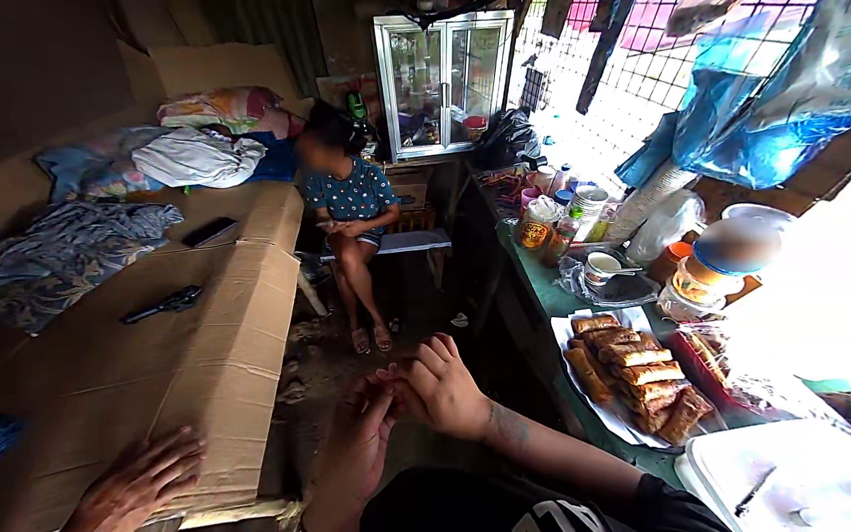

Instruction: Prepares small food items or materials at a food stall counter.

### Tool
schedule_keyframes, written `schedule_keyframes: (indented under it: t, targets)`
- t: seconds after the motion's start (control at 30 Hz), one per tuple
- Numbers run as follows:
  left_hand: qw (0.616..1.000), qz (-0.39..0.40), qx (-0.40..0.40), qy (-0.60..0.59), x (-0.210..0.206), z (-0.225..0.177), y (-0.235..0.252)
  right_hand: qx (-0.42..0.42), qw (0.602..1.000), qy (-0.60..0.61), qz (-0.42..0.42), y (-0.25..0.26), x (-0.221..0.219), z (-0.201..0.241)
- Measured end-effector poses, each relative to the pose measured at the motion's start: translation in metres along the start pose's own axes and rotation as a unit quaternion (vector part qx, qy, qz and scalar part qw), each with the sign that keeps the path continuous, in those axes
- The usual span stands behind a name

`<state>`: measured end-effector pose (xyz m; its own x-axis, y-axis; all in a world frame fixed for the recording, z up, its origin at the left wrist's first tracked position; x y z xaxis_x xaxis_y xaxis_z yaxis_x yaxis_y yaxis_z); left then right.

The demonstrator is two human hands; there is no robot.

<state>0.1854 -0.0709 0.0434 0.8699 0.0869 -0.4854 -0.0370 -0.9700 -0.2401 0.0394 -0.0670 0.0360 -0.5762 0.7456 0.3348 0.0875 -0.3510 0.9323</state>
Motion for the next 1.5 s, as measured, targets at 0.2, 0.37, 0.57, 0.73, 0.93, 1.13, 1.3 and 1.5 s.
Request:
schedule_keyframes:
  t: [0.2, 0.37, 0.57, 0.73, 0.93, 1.13, 1.3, 1.5]
  targets:
    - [0.984, 0.063, -0.163, 0.044, -0.017, 0.018, -0.001, -0.297, 0.939, 0.174, -0.022, -0.001, 0.005, 0.007]
    - [0.995, 0.038, -0.087, 0.041, -0.028, 0.030, -0.001, -0.601, 0.734, 0.309, 0.066, 0.007, 0.019, -0.002]
    - [0.967, 0.177, -0.010, 0.181, -0.038, 0.006, 0.004, -0.268, 0.932, 0.216, 0.112, 0.004, 0.063, -0.043]
    - [0.932, 0.199, -0.212, 0.215, -0.072, 0.026, 0.004, -0.227, 0.955, 0.152, 0.113, 0.006, 0.094, -0.052]
    - [0.889, 0.130, -0.375, 0.229, -0.110, 0.063, -0.018, -0.467, 0.843, 0.266, 0.033, -0.011, 0.119, -0.062]
    - [0.989, 0.105, -0.100, 0.032, -0.148, 0.092, -0.024, -0.422, 0.846, 0.319, 0.060, -0.022, 0.159, -0.094]
    - [0.988, 0.123, -0.023, 0.090, -0.163, 0.100, -0.029, -0.353, 0.911, 0.213, 0.017, -0.034, 0.175, -0.108]
    - [0.967, 0.167, -0.124, 0.145, -0.173, 0.111, -0.024, -0.550, 0.796, 0.246, 0.058, -0.029, 0.191, -0.111]
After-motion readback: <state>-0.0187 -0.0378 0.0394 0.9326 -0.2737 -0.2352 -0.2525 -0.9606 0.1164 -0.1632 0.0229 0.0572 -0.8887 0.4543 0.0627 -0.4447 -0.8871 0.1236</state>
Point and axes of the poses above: each hand's wrist, its own y-axis towards the middle knuckle, its own x-axis out of the back of the hand, z = x × y, the point moved 2 cm from there along y, towards the middle knuckle, and after that the axes turned 14 degrees about -z, right-handed, at the moved point
